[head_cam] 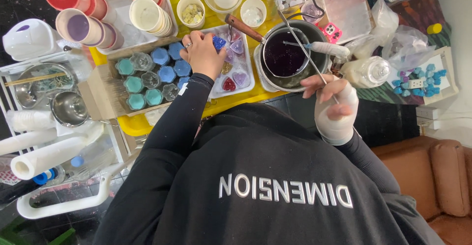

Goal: Inspecting and cleaning heart-shaped wax melts with tweezers and a cloth, then organizing them onto a sorting surface.

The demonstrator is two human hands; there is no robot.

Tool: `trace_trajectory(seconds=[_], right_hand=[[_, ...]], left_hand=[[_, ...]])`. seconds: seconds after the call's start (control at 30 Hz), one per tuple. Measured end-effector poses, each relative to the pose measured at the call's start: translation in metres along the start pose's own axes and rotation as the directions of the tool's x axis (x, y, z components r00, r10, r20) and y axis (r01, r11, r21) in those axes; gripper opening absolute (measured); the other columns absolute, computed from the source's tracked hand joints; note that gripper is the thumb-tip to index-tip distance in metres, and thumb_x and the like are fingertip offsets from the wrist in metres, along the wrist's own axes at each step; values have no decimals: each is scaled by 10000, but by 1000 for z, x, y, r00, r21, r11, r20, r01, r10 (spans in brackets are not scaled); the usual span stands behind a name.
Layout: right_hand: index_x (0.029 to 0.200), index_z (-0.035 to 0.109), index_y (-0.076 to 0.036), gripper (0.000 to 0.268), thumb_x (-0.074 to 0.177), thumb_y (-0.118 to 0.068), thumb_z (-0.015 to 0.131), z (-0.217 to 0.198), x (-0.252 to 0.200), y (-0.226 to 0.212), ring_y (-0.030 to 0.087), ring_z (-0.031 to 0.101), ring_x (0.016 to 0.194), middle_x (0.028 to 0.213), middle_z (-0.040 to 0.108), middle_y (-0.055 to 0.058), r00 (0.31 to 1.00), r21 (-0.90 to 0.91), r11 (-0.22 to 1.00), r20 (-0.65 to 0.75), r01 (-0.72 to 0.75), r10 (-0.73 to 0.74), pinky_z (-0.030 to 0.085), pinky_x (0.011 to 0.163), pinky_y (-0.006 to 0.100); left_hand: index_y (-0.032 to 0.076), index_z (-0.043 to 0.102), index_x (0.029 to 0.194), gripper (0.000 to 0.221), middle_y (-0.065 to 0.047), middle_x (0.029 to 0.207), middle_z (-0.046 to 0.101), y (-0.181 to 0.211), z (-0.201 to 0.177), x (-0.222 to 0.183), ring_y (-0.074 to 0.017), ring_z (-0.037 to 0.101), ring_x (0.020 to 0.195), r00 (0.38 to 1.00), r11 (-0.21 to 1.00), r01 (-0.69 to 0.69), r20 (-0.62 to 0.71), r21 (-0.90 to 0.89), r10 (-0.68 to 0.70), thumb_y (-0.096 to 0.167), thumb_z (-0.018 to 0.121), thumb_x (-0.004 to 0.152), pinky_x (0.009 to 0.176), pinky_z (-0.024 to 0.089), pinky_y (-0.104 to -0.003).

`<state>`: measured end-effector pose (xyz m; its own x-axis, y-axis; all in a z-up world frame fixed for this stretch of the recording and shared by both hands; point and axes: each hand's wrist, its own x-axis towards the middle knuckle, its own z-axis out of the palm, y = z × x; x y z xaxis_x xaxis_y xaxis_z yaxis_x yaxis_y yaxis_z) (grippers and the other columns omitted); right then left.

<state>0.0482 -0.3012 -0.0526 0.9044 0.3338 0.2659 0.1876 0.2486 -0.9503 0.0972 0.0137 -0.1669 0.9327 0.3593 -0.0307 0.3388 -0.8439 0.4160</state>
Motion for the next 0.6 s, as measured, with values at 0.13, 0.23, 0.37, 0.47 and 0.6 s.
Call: trace_trajectory(seconds=[0.13,0.23,0.37,0.47,0.6], right_hand=[[995,517,-133,590,972,-722,535,-12,0,12,221,638,894,1147,688,226,996,186,980,-37,-73,81,525,880,343],[933,553,-129,607,950,-735,534,-25,1,24,238,643,868,1140,699,235,994,356,929,-4,-104,113,522,847,342],[897,571,-113,626,995,-729,515,-31,8,14,247,637,862,1053,700,226,984,352,922,-23,-160,179,479,796,313],[856,566,-86,676,1017,-737,485,-28,14,10,244,632,862,942,676,198,982,283,942,-5,-180,189,486,799,321],[838,555,-45,710,1030,-722,466,-7,18,6,231,611,826,842,611,156,978,162,964,50,-209,204,484,781,321]], left_hand=[[135,726,1093,425,-91,1203,512,-3,3,2,-341,389,1206,1000,1000,-4,0,13,4,368,839,756,934,303,-542],[146,730,1118,439,-91,1202,520,-5,2,-1,-343,393,1200,1000,1000,-10,-18,10,11,367,832,752,926,300,-547],[165,735,1136,410,-78,1188,555,-2,-11,-14,-340,449,1176,983,994,-80,-168,-70,67,356,828,786,898,308,-543],[160,737,1131,357,-70,1142,602,-1,-29,-35,-326,516,1142,972,981,-106,-224,-164,68,313,818,819,874,327,-531],[90,697,1178,292,-94,1161,626,-22,-44,-74,-296,602,1115,938,873,-262,-321,-412,130,219,782,930,956,465,-435]])
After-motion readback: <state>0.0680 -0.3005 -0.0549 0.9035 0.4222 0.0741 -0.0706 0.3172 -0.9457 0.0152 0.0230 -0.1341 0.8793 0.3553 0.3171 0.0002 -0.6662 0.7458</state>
